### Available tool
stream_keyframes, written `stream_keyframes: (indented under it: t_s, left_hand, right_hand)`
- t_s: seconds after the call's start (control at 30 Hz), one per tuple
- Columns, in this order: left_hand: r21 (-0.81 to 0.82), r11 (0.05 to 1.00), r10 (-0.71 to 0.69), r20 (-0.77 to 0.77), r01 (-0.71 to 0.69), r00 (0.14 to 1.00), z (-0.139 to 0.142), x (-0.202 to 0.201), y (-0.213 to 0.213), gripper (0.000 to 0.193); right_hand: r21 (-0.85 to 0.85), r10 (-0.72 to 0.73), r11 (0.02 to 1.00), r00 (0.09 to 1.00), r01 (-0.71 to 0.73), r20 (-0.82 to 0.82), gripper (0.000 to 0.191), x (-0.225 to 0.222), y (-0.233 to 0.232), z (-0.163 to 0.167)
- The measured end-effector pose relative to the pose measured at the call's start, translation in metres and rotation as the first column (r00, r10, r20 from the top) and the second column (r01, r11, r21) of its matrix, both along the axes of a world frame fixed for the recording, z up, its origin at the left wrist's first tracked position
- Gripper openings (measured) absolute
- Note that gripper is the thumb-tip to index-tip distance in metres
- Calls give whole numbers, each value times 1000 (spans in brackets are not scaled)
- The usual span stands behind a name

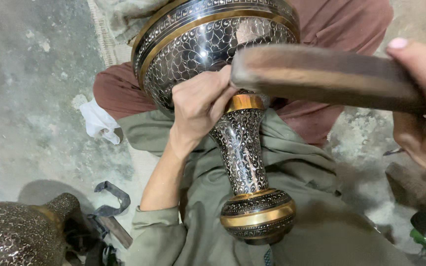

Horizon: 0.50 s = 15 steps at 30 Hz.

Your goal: The person sits on the floor with an ornate brass vessel held between their legs, positions a metal punch against its decorated surface, and strikes the punch with a wooden mallet, repeatedly repositioning the punch around the bowl and stem to work the metal surface.

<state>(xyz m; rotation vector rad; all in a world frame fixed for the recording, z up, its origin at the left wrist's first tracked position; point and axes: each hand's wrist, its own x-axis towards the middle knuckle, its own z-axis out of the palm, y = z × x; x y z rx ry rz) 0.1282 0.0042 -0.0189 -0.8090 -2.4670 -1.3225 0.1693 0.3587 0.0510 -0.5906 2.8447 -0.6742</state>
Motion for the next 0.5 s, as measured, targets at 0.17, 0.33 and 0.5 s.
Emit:
stream_keyframes:
  t_s: [0.17, 0.33, 0.5]
  left_hand:
    - [333, 936, 105, 54, -117, 993, -24, 20, 12, 19]
    - [338, 931, 138, 30, -140, 990, -26, 20, 12, 15]
    - [364, 917, 103, 173, -161, 979, 0, -2, 3, 22]
  right_hand:
    - [59, 199, 980, 968, -192, -154, 71, -11, -17, 35]
    - [272, 234, 949, 934, -160, -268, 60, -14, -29, 44]
    - [94, -131, 984, 972, 152, -197, 31, -14, -27, 2]
